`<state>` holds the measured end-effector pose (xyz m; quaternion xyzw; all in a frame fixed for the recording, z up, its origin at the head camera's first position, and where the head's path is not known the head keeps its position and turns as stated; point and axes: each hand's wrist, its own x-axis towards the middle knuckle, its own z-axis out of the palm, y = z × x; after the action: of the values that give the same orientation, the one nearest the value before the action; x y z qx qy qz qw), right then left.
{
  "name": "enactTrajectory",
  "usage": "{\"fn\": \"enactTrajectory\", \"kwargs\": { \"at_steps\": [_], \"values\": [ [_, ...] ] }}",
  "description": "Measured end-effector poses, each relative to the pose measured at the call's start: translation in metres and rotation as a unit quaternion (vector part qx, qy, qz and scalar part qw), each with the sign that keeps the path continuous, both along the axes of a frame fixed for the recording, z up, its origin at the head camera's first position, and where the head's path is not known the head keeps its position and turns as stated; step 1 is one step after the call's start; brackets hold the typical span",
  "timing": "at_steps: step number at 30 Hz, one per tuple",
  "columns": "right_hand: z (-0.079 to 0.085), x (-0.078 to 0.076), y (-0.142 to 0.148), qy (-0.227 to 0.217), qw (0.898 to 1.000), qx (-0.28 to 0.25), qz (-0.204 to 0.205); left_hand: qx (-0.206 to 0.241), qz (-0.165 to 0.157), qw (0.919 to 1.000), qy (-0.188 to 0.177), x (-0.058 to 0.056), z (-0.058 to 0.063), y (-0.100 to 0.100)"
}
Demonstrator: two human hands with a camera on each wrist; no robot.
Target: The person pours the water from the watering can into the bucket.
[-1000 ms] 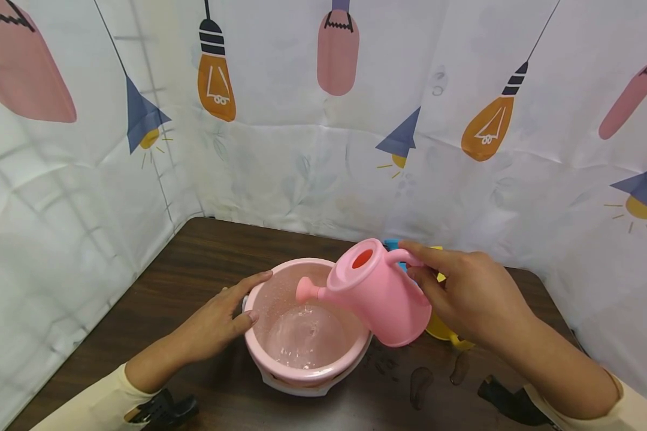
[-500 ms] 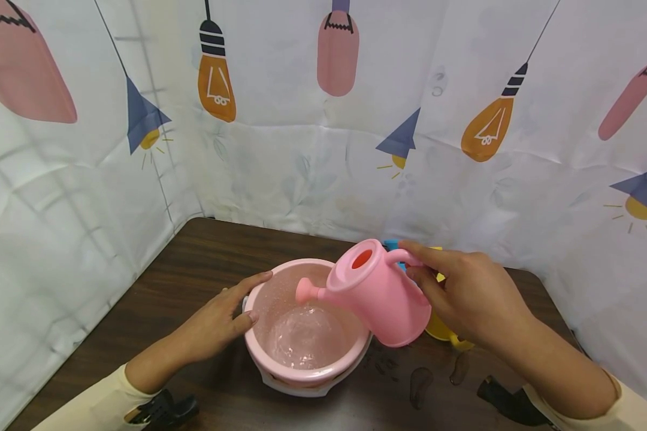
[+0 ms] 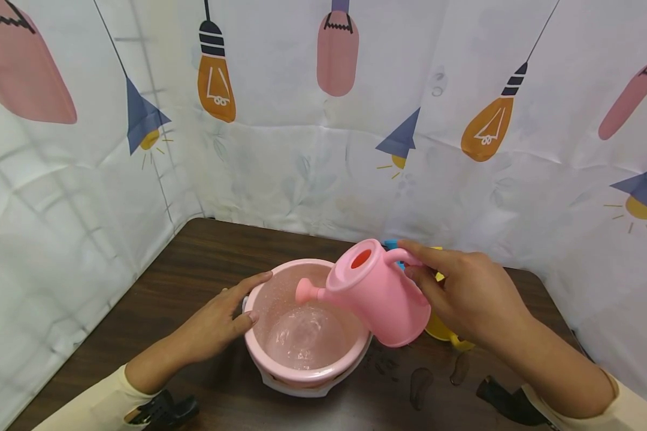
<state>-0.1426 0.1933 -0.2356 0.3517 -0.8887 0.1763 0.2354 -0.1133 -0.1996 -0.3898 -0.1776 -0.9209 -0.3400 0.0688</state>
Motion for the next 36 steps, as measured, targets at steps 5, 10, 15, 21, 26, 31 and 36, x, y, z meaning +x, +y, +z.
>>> {"fn": "enactTrajectory", "kwargs": {
  "at_steps": [5,10,15,21,26,31,36],
  "values": [
    [0.0002,0.0000,-0.0008,0.000,1.000,0.003,-0.005,0.000,0.002,1.0000,0.001,-0.0002,-0.0010,0.0000],
    [0.0004,-0.0001,-0.0016,0.001,1.000,0.003,-0.005,0.000,0.001,1.0000,0.003,-0.0008,-0.0018,0.0000],
    [0.0003,-0.0001,-0.0016,0.003,1.000,-0.002,0.000,0.002,0.001,1.0000,0.002,-0.0001,-0.0011,0.0006],
    [0.0003,-0.0005,-0.0021,0.000,1.000,-0.006,0.005,0.002,0.002,1.0000,-0.001,0.0001,-0.0007,0.0003],
    [0.0003,-0.0010,-0.0024,0.001,1.000,-0.004,0.007,-0.001,0.003,1.0000,0.000,-0.0003,-0.0019,0.0003],
    [0.0009,-0.0015,-0.0027,0.003,1.000,-0.002,0.008,-0.002,0.005,1.0000,-0.002,0.0001,-0.0016,0.0001],
    [0.0010,-0.0017,-0.0032,0.003,1.000,-0.004,0.007,-0.005,0.007,1.0000,-0.005,-0.0003,-0.0014,0.0004]
  ]
}}
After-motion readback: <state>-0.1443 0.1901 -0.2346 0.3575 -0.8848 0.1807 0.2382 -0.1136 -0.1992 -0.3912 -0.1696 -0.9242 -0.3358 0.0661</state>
